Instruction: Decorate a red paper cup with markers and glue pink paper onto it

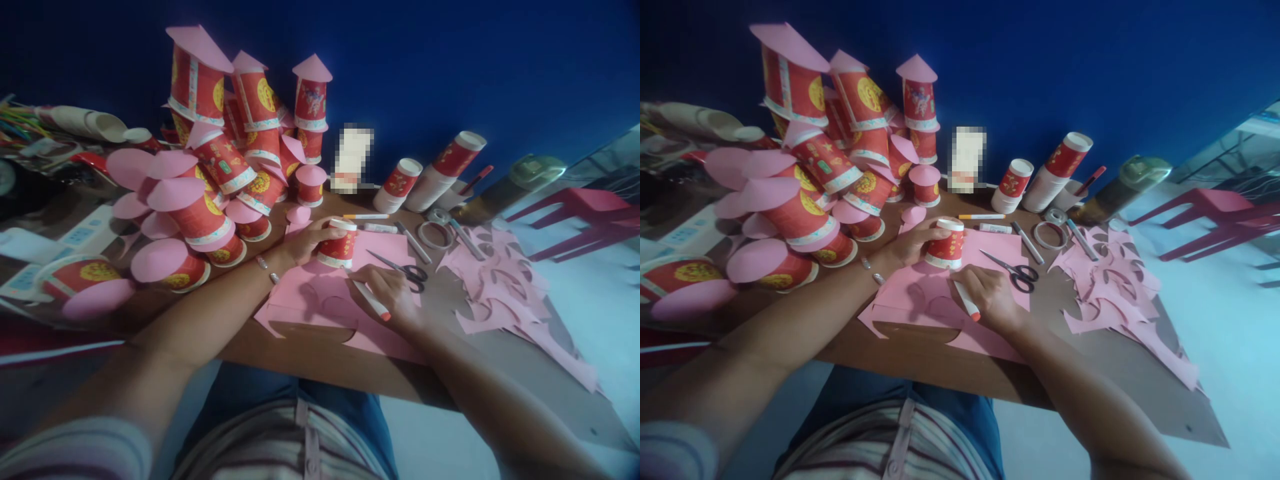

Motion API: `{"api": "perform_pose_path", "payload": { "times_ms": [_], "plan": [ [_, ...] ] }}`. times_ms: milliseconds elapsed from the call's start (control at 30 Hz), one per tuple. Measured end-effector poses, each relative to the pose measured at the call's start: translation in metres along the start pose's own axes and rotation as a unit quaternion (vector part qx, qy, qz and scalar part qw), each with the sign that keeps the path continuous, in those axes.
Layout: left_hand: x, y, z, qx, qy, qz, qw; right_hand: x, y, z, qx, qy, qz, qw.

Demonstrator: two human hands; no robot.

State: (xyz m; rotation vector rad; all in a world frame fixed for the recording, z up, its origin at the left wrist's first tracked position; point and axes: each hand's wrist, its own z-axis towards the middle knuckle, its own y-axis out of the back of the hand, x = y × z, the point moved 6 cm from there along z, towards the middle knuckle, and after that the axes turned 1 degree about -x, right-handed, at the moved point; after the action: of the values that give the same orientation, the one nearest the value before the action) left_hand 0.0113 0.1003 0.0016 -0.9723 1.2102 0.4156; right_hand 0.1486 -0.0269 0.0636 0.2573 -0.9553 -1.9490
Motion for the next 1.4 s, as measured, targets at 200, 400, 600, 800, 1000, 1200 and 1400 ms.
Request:
{"api": "perform_pose_path", "payload": {
  "times_ms": [200, 400, 600, 800, 1000, 1200, 1400],
  "plan": [
    [0.000, 0.000, -0.001, -0.001, 0.005, -0.012, 1.000, 0.000, -0.001, -0.001, 0.003, -0.001, -0.011, 1.000],
    [-0.003, -0.003, -0.002, 0.002, 0.003, -0.020, 1.000, 0.001, -0.002, -0.001, 0.002, 0.007, -0.004, 1.000],
    [-0.002, -0.001, -0.002, -0.001, 0.005, -0.021, 1.000, 0.000, -0.002, -0.001, -0.008, 0.012, -0.010, 1.000],
    [-0.001, 0.003, -0.003, -0.029, 0.007, -0.023, 0.999, 0.002, 0.000, -0.004, -0.018, 0.039, -0.010, 0.999],
    [0.002, 0.008, -0.001, -0.028, -0.005, -0.053, 0.998, 0.001, 0.000, -0.003, -0.022, 0.039, 0.000, 0.999],
    [0.007, 0.010, 0.003, -0.021, -0.019, -0.066, 0.997, -0.010, -0.007, -0.013, -0.017, -0.001, -0.008, 1.000],
    [0.009, 0.010, 0.004, -0.016, -0.011, -0.057, 0.998, -0.013, 0.005, -0.015, -0.011, -0.004, 0.030, 0.999]
  ]
}}
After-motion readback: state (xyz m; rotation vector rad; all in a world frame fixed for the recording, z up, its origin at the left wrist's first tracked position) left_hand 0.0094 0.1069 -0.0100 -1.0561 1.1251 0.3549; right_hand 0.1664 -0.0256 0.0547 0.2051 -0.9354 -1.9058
